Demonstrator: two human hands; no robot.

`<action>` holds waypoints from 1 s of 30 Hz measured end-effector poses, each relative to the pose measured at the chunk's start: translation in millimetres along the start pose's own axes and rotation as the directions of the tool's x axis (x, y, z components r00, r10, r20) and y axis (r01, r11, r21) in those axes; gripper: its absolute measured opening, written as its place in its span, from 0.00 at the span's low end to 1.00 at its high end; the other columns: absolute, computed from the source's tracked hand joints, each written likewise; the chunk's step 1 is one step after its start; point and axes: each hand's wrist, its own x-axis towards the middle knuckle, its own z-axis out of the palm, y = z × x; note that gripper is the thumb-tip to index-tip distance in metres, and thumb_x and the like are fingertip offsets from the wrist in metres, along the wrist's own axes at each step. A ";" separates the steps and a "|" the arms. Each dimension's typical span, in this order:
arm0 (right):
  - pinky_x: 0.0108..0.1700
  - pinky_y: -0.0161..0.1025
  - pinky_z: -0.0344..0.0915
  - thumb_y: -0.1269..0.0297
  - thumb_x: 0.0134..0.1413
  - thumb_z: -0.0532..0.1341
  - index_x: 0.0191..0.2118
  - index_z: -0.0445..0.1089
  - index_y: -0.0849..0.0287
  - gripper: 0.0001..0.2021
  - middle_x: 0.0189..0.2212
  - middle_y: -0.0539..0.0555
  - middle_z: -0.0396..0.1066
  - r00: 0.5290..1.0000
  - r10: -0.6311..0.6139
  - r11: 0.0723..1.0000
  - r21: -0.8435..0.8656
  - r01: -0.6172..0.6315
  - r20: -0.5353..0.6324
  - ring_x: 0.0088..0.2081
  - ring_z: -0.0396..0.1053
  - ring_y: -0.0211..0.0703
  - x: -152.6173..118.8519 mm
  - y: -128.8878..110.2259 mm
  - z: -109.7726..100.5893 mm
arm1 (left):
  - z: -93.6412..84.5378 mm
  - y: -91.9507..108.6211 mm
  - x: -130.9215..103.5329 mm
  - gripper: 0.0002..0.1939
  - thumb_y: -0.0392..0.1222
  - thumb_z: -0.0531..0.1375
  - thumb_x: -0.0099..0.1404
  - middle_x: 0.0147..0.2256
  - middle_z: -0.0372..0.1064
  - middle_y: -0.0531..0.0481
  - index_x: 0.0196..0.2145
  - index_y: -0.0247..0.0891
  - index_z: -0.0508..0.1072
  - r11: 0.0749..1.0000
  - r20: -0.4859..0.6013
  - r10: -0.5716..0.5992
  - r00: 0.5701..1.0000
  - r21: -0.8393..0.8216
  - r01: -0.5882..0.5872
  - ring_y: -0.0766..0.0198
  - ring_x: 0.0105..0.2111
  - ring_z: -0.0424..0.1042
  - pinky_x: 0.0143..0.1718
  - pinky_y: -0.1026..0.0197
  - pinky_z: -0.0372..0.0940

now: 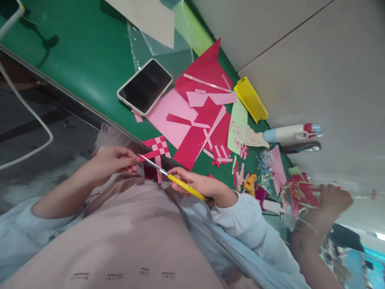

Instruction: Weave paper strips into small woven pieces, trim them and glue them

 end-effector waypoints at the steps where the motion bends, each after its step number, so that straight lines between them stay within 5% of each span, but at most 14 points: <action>1: 0.27 0.32 0.54 0.49 0.56 0.68 0.51 0.57 0.56 0.27 0.34 0.46 0.62 1.000 0.004 1.000 0.002 -0.004 -0.004 0.28 0.56 0.31 0.6 0.1 -0.3 | 0.3 0.5 -0.2 0.12 0.45 0.72 0.48 0.22 0.74 0.50 0.27 0.35 0.78 1.000 0.005 -0.002 1.000 -0.006 0.002 0.68 0.24 0.71 0.31 0.65 0.70; 9: 0.26 0.31 0.54 0.49 0.55 0.69 0.50 0.57 0.55 0.26 0.32 0.45 0.60 0.999 0.047 0.998 0.031 -0.046 -0.015 0.27 0.56 0.31 4.4 2.5 -2.4 | 0.2 2.1 -1.9 0.16 0.48 0.75 0.42 0.22 0.73 0.51 0.26 0.37 0.79 0.997 -0.017 0.004 1.000 -0.072 -0.005 0.69 0.24 0.71 0.30 0.67 0.71; 30: 0.26 0.31 0.54 0.52 0.58 0.68 0.51 0.56 0.55 0.25 0.33 0.44 0.59 0.999 0.005 0.998 0.065 -0.008 0.042 0.26 0.56 0.28 10.6 6.0 -5.7 | -2.0 -1.6 3.9 0.11 0.39 0.71 0.49 0.23 0.77 0.48 0.29 0.31 0.77 0.988 -0.046 -0.026 0.999 -0.156 0.018 0.71 0.23 0.73 0.28 0.71 0.69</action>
